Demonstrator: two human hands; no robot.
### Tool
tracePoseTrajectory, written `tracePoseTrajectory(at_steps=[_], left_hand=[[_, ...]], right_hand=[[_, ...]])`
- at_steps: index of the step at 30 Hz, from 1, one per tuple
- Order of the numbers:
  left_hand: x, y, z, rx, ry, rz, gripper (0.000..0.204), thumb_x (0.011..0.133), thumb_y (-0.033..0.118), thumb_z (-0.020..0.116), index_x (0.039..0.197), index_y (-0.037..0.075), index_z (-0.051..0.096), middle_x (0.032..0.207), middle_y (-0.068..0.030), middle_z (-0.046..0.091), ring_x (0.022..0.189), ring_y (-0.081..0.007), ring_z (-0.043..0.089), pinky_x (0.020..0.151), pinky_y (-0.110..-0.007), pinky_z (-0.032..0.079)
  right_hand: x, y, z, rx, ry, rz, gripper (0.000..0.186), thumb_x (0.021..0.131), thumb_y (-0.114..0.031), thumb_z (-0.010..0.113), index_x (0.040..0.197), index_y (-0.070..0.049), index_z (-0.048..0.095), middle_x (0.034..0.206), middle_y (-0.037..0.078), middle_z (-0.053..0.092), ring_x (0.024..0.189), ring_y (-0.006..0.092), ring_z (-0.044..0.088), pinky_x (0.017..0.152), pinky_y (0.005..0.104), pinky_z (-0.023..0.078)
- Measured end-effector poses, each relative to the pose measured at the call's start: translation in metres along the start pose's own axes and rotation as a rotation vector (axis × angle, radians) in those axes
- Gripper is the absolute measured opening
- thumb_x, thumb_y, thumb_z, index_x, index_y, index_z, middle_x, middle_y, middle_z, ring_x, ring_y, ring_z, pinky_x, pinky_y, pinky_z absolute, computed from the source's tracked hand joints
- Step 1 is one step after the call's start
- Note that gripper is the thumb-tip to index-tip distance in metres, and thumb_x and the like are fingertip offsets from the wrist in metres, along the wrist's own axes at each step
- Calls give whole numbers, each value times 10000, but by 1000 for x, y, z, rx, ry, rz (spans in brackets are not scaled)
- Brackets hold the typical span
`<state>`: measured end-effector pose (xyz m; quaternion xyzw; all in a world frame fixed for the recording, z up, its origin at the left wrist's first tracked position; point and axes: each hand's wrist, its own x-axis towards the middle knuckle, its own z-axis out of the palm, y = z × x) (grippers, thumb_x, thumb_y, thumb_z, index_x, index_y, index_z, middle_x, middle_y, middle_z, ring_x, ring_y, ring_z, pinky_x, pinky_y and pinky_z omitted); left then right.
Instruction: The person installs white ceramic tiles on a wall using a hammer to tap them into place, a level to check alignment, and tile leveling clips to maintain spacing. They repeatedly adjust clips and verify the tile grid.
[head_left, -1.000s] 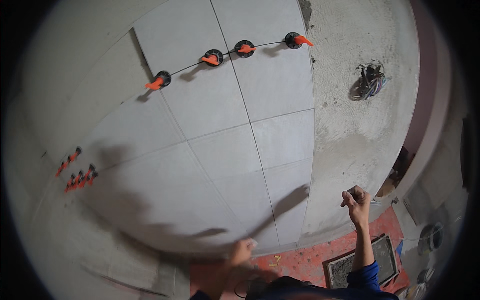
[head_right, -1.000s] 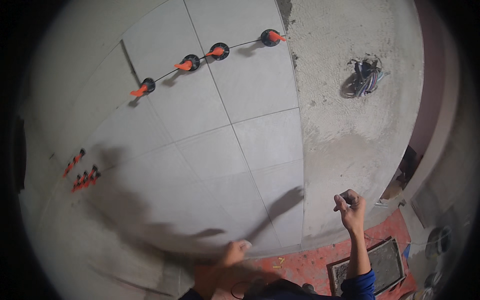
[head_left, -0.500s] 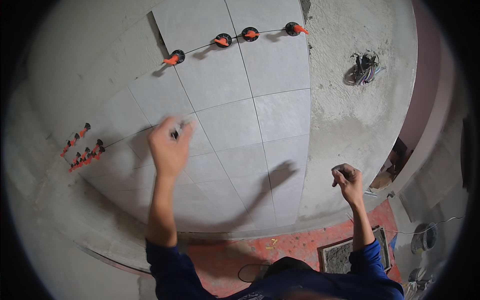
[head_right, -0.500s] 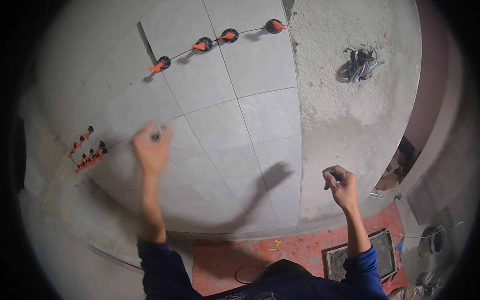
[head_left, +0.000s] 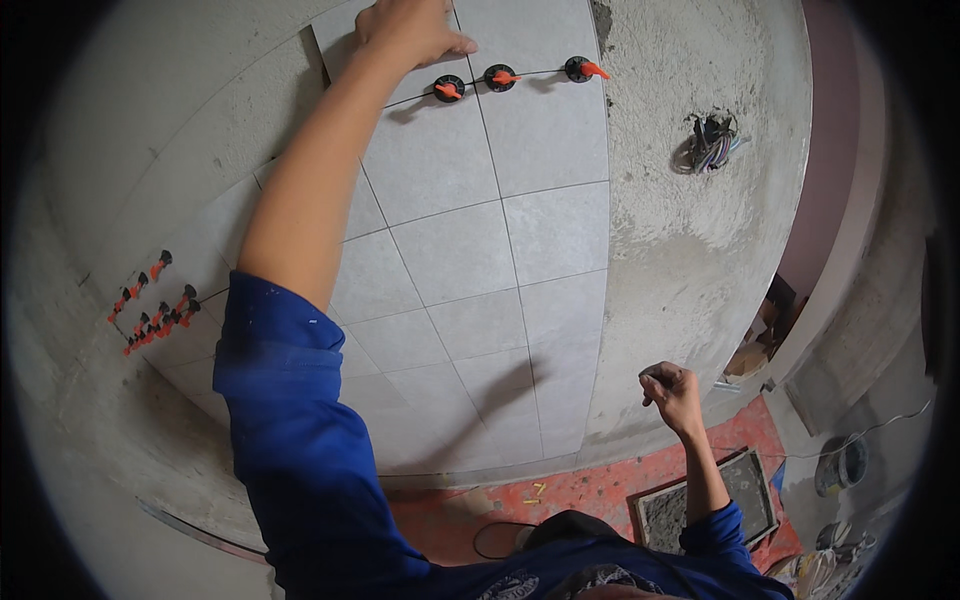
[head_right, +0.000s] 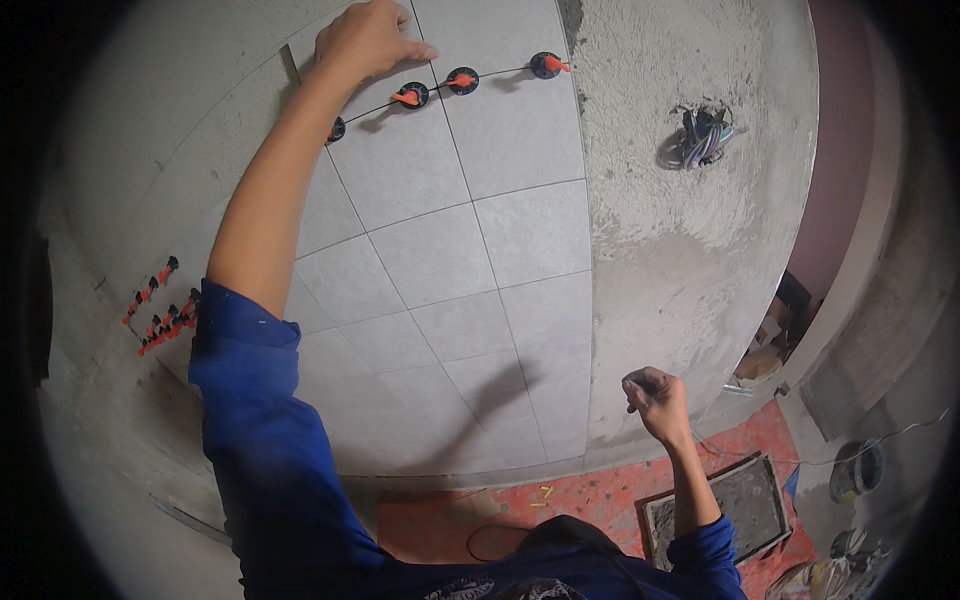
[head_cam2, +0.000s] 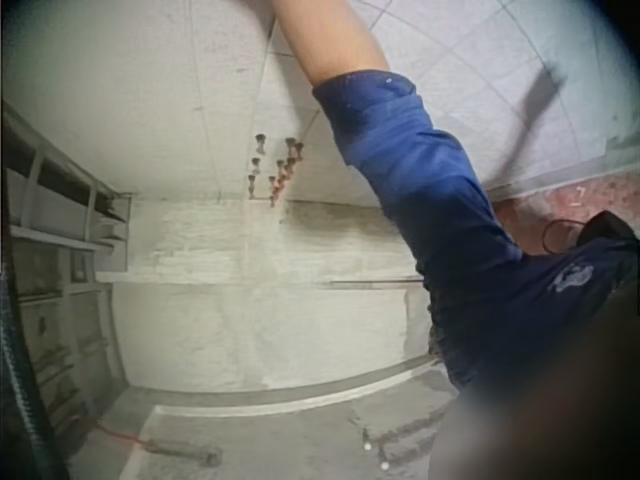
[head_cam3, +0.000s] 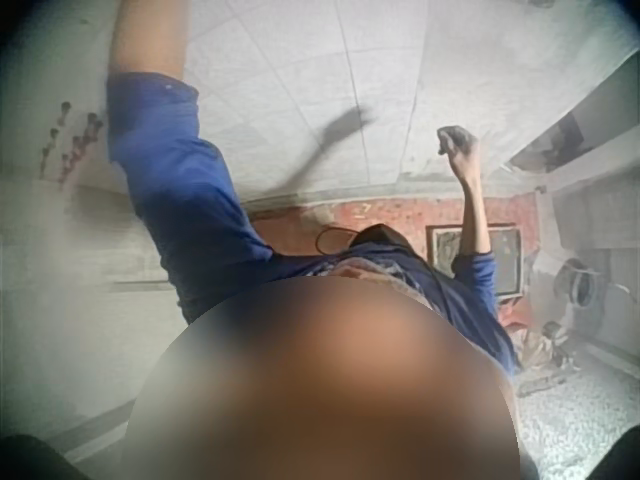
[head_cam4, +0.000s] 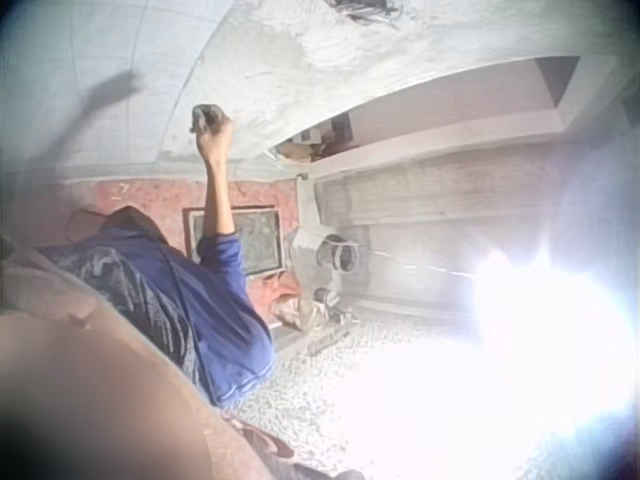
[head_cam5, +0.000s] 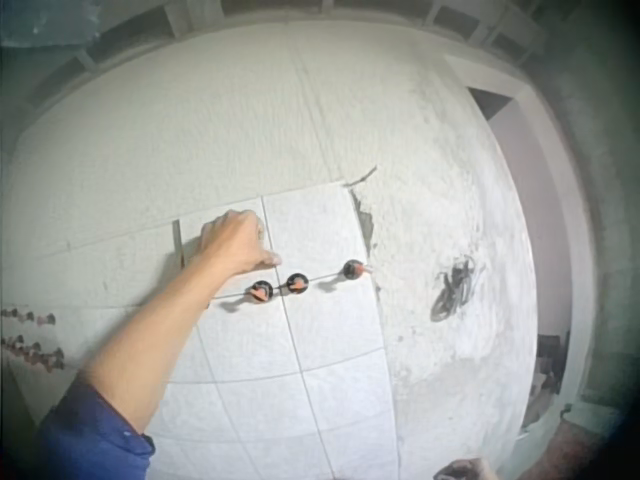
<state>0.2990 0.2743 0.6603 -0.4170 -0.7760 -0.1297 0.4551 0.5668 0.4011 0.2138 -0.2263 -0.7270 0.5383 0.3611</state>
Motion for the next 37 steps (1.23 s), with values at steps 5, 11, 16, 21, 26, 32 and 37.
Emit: tracePoseTrajectory(at_steps=[5, 11, 16, 21, 26, 32, 37], left_hand=[[8, 0, 9, 39, -41, -10, 461, 643, 401, 863, 899, 41, 733, 964, -191, 709, 926, -334, 687, 796, -431, 544], [15, -5, 25, 98, 5, 12, 476, 664, 432, 851, 964, 81, 738, 978, -174, 713, 937, -326, 688, 816, -422, 541], [7, -13, 38, 108, 98, 110, 535, 665, 536, 802, 866, 50, 704, 771, -77, 699, 799, -247, 681, 680, -405, 514], [-2, -4, 17, 56, 15, -34, 447, 700, 459, 810, 865, 64, 680, 728, -74, 684, 757, -253, 677, 675, -413, 518], [-67, 7, -3, -842, 321, -107, 240, 774, 188, 747, 958, 60, 658, 720, 19, 586, 646, -78, 549, 493, -241, 428], [-228, 126, 48, -1675, -100, -153, 261, 857, 104, 607, 1109, 35, 595, 1027, -20, 635, 745, -70, 560, 616, -214, 466], [-283, 172, 86, -2101, -129, -423, 322, 923, -3, 494, 1245, -10, 487, 1177, -125, 586, 1156, -211, 576, 1002, -344, 440]], right_hand=[[-3, 13, -7, 51, 14, 32, 145, 905, -65, 637, 832, 60, 629, 664, 30, 567, 588, 98, 542, 550, 261, 494], [9, 19, 5, 88, -22, 34, 133, 909, -61, 627, 846, 55, 643, 657, 19, 570, 589, 88, 548, 553, 256, 503], [13, 13, 14, 158, -85, -21, 127, 908, -61, 626, 855, 52, 651, 660, 24, 584, 588, 89, 565, 551, 250, 501], [10, 1, 6, 86, -47, -49, 124, 906, -62, 628, 888, 60, 648, 663, 36, 591, 598, 86, 570, 543, 253, 494], [14, -37, -15, 0, 74, -274, 182, 896, -48, 622, 1042, 60, 620, 696, 57, 622, 620, 109, 605, 586, 263, 509], [20, -105, 3, 56, 41, -607, 388, 851, -39, 674, 1207, 35, 540, 966, 138, 675, 741, 166, 669, 664, 278, 525], [12, -123, 21, 45, -106, -713, 447, 872, -101, 699, 1252, 30, 505, 1077, 153, 639, 816, 199, 674, 743, 309, 537]])
